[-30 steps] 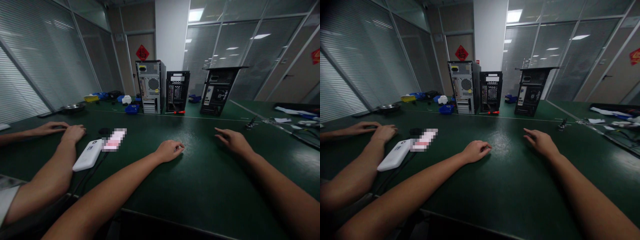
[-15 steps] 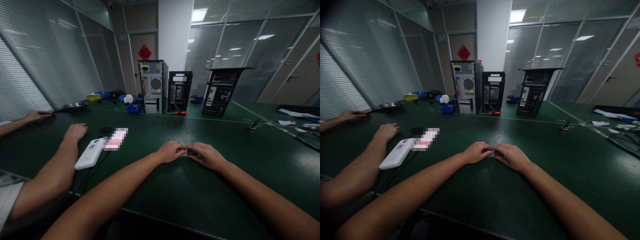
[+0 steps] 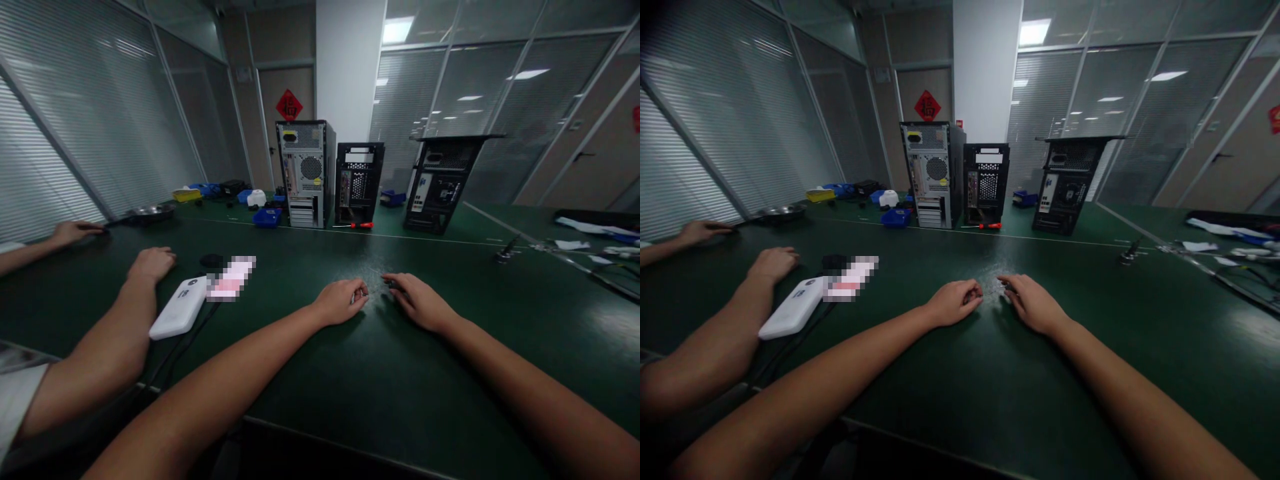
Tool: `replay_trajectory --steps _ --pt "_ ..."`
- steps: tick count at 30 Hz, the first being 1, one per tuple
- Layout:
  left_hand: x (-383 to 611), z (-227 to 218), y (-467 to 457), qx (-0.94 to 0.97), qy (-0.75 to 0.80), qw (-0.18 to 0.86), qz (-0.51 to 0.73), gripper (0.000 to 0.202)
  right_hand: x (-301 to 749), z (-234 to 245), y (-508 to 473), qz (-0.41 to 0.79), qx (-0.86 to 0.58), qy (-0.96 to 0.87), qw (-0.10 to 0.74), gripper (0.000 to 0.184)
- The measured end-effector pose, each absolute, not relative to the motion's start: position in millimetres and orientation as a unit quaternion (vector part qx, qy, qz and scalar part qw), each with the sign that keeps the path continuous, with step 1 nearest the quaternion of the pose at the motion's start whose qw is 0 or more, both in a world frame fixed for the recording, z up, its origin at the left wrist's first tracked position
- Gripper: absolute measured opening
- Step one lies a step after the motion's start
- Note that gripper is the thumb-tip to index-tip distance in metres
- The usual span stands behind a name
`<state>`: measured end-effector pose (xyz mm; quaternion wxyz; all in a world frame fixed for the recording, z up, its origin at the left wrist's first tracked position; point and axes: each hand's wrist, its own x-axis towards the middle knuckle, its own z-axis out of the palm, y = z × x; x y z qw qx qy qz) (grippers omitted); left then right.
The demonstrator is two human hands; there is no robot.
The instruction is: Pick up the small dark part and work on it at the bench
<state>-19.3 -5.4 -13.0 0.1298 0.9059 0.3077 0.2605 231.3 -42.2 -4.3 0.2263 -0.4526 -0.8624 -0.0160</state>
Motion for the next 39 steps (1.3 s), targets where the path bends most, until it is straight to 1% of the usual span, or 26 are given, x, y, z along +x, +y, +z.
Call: replay_trajectory --steps 4,8,10,14,18,22,25,29,35,39 --pt "-20 -12 -6 0.904 0.323 0.105 0.261 0.019 237 -4 -40 -0.014 -0.459 -0.857 0.234 0.035" --pt "-21 -12 -4 0.917 0.307 0.069 0.243 0.034 222 2 -48 -0.002 -0.432 -0.875 0.218 0.032" --pt "-21 -12 -4 0.923 0.296 0.060 0.236 0.037 213 6 -53 0.007 -0.414 -0.887 0.206 0.031" --pt "-21 -12 -3 0.926 0.271 0.084 0.251 0.029 201 8 -59 0.013 -0.382 -0.905 0.189 0.029" --pt "-21 -11 -4 0.918 0.273 0.124 0.258 0.022 201 7 -58 0.023 -0.371 -0.906 0.202 0.028" --pt "-21 -11 -4 0.919 0.268 0.120 0.263 0.019 203 8 -59 0.027 -0.366 -0.907 0.209 0.029" --pt "-21 -10 -3 0.924 0.252 0.116 0.262 0.020 202 10 -60 0.029 -0.365 -0.907 0.209 0.032" --pt "-22 -10 -2 0.932 0.243 0.115 0.244 0.024 201 10 -61 0.030 -0.376 -0.903 0.207 0.030" --pt "-21 -13 -1 0.928 0.244 0.111 0.258 0.026 203 11 -61 0.019 -0.375 -0.902 0.213 0.033" --pt "-21 -14 0 0.931 0.238 0.107 0.255 0.026 201 12 -63 0.019 -0.375 -0.903 0.211 0.031"
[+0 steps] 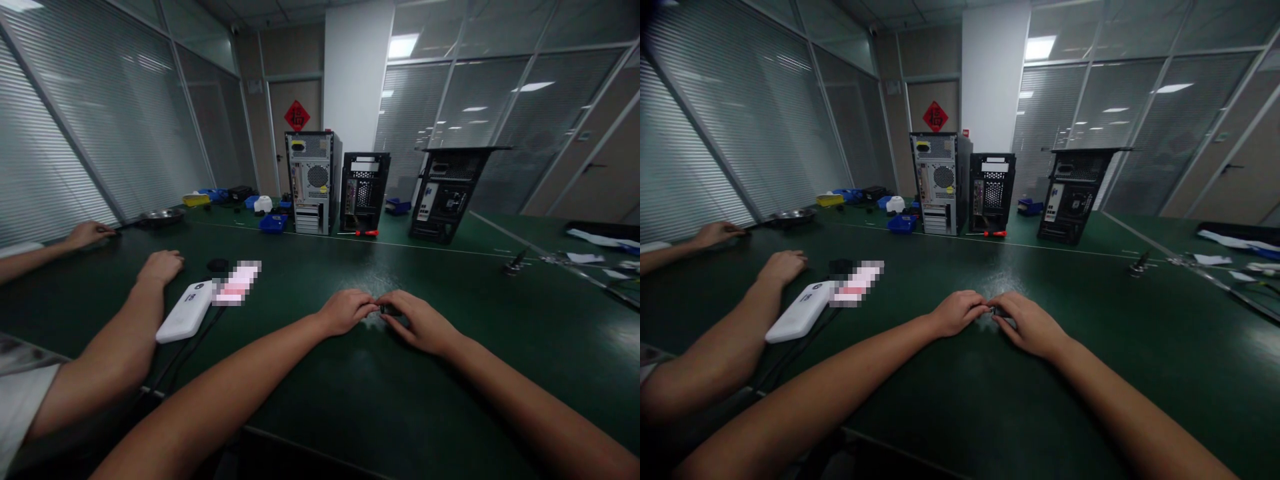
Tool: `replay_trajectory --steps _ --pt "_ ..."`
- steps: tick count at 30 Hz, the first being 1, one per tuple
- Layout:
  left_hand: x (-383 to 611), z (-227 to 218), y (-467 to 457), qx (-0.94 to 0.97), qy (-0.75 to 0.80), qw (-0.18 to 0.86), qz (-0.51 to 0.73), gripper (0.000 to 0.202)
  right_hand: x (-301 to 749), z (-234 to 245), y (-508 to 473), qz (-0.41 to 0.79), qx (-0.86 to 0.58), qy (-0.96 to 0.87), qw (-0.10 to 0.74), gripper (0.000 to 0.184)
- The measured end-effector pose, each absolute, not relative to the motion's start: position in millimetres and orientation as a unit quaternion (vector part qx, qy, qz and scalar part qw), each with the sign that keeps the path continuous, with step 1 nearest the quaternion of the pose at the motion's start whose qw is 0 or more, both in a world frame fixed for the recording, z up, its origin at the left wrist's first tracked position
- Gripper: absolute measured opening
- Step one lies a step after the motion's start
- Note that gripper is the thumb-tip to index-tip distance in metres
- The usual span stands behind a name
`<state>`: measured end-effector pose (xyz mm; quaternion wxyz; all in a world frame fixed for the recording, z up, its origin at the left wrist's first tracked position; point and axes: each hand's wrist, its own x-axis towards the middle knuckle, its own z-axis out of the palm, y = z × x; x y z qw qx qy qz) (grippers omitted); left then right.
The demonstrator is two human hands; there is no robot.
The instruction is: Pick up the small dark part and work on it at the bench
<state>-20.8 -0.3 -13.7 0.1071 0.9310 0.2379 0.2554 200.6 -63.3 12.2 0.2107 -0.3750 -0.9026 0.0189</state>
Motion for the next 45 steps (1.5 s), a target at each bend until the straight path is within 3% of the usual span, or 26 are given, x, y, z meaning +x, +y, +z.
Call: replay_trajectory --steps 11,22,27,34,45 --pt "-18 -10 -10 0.931 0.239 0.134 0.241 0.031 185 14 -74 0.050 -0.410 -0.886 0.211 0.021" --pt "-16 -13 -6 0.926 0.258 0.107 0.255 0.042 200 14 -59 0.026 -0.418 -0.883 0.213 0.026" --pt "-17 -13 -4 0.924 0.272 0.111 0.246 0.044 262 6 -34 0.000 -0.546 -0.804 0.235 0.035" --pt "-16 -16 -2 0.929 0.273 0.109 0.224 0.047 383 -2 -26 -0.058 -0.734 -0.623 0.265 0.031" --pt "-16 -17 -1 0.931 0.271 0.121 0.212 0.047 456 -17 -39 -0.047 -0.867 -0.398 0.296 0.037"
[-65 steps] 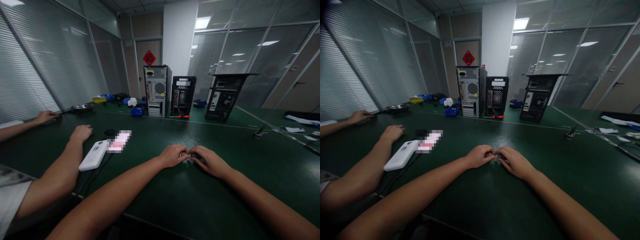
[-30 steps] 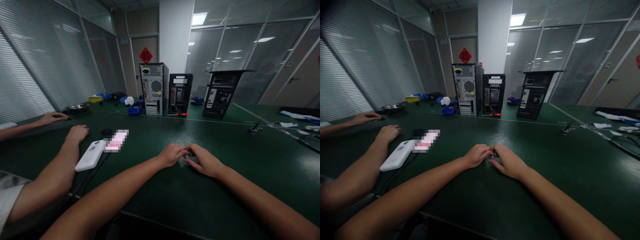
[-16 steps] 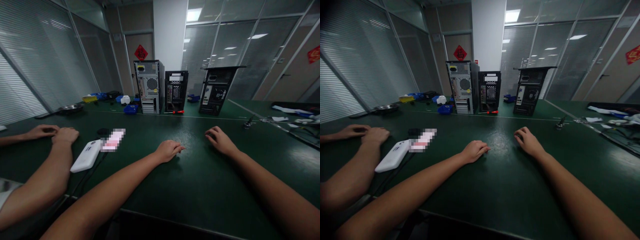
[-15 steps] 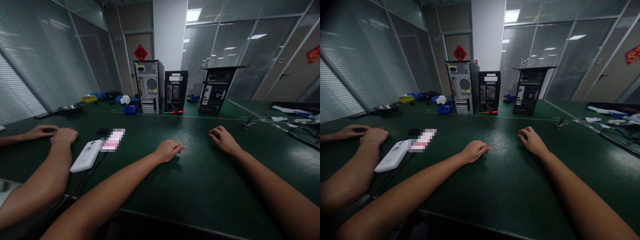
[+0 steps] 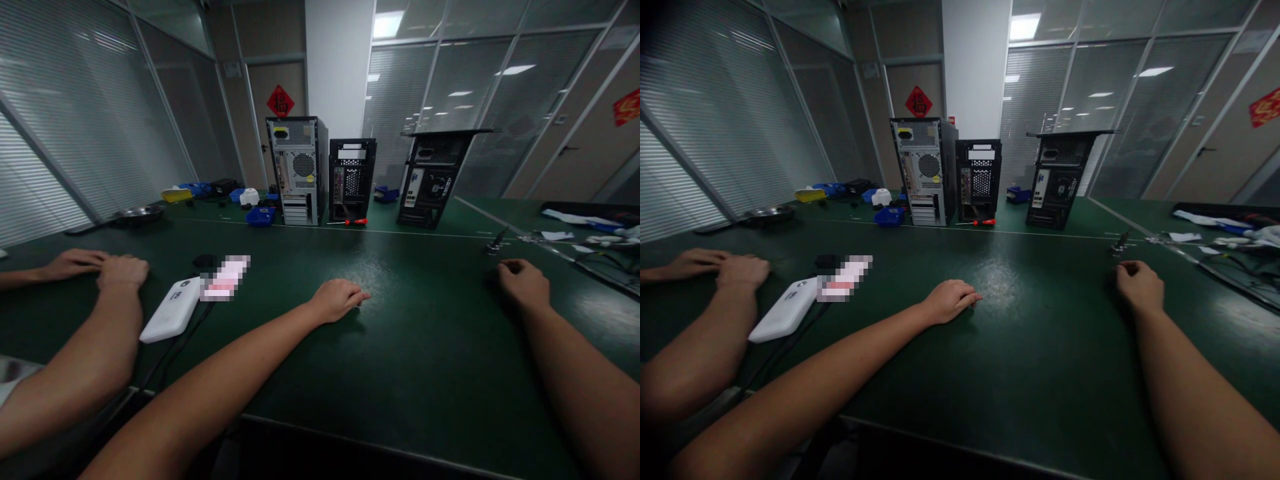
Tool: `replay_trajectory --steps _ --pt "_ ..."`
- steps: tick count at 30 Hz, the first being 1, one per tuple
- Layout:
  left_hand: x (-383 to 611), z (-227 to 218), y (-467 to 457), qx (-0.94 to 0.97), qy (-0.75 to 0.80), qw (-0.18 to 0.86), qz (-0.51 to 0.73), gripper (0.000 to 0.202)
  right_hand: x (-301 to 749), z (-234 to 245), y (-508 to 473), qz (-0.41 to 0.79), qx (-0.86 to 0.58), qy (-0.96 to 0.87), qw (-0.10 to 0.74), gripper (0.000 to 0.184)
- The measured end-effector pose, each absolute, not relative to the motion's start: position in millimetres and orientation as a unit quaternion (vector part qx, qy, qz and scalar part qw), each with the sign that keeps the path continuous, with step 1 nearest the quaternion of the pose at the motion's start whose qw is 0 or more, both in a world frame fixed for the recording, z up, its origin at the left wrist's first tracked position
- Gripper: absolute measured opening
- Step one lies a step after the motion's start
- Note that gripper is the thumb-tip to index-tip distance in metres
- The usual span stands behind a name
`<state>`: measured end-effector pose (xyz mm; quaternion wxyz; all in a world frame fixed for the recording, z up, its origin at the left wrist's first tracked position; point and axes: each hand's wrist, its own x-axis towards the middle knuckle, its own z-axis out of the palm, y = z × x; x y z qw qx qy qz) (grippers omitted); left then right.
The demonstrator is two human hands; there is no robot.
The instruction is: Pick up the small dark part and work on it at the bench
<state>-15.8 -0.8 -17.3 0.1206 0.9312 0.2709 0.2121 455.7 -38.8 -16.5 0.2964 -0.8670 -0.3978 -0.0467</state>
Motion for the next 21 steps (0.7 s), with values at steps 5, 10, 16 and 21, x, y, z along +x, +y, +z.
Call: replay_trajectory --steps 5,10,16,21 --pt "-16 -17 -2 0.934 0.270 0.109 0.209 0.049 452 -13 -41 -0.038 -0.885 -0.386 0.259 0.040" --pt "-16 -16 -3 0.937 0.266 0.091 0.208 0.050 446 -11 -41 -0.030 -0.902 -0.373 0.215 0.046" --pt "-16 -15 -5 0.937 0.269 0.086 0.204 0.049 448 -16 -36 -0.024 -0.902 -0.389 0.184 0.057" --pt "-16 -14 -5 0.934 0.271 0.095 0.211 0.047 446 -19 -37 -0.028 -0.896 -0.410 0.169 0.057"
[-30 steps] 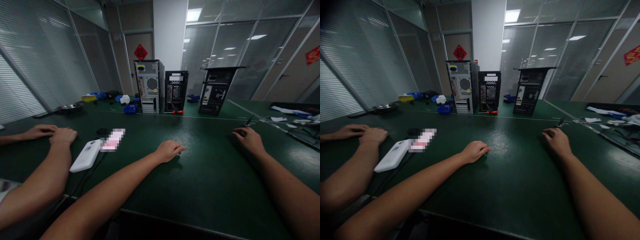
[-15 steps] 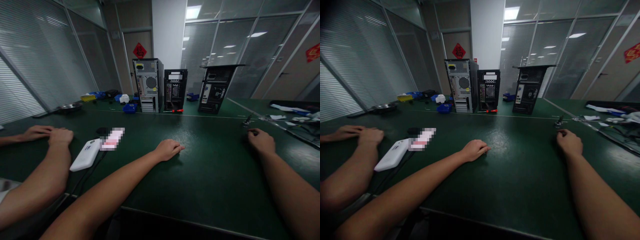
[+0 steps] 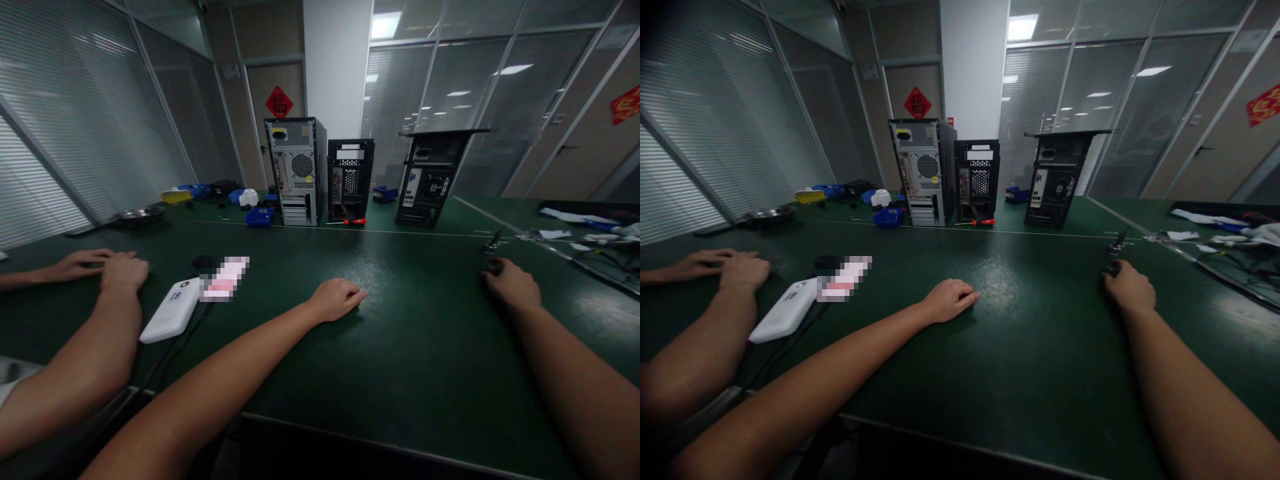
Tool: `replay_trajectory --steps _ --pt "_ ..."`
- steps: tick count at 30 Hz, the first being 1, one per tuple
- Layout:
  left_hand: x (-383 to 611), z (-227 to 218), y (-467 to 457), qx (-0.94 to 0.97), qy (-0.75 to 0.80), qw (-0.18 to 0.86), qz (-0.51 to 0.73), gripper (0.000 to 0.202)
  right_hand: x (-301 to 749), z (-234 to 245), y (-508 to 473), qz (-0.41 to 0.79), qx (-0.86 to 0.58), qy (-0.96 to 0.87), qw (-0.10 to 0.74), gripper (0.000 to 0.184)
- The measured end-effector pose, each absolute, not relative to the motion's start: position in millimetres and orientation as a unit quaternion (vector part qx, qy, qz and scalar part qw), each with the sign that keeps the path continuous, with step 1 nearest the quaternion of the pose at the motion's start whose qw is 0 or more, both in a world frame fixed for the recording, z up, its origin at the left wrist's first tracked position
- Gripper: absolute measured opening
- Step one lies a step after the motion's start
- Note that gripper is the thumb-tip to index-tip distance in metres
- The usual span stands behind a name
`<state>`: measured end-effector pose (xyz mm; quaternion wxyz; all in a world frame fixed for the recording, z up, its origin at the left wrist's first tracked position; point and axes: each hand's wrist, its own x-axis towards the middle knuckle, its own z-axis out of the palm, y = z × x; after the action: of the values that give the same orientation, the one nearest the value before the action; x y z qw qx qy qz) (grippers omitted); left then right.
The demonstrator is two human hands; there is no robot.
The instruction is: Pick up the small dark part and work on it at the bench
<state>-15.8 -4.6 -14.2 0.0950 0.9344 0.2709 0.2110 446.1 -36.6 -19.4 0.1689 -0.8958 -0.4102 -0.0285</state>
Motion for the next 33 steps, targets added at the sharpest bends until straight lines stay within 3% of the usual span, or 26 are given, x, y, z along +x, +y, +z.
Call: replay_trajectory --steps 11,21,33 --pt "-16 -15 -3 0.908 0.314 0.124 0.248 0.029 353 2 -31 -0.117 -0.734 -0.637 0.206 0.057" --pt "-17 -15 -1 0.899 0.315 0.146 0.266 0.025 215 1 -50 -0.094 -0.381 -0.901 0.186 0.041" --pt "-18 -14 -6 0.904 0.324 0.110 0.256 0.016 207 1 -52 -0.086 -0.373 -0.906 0.180 0.044"
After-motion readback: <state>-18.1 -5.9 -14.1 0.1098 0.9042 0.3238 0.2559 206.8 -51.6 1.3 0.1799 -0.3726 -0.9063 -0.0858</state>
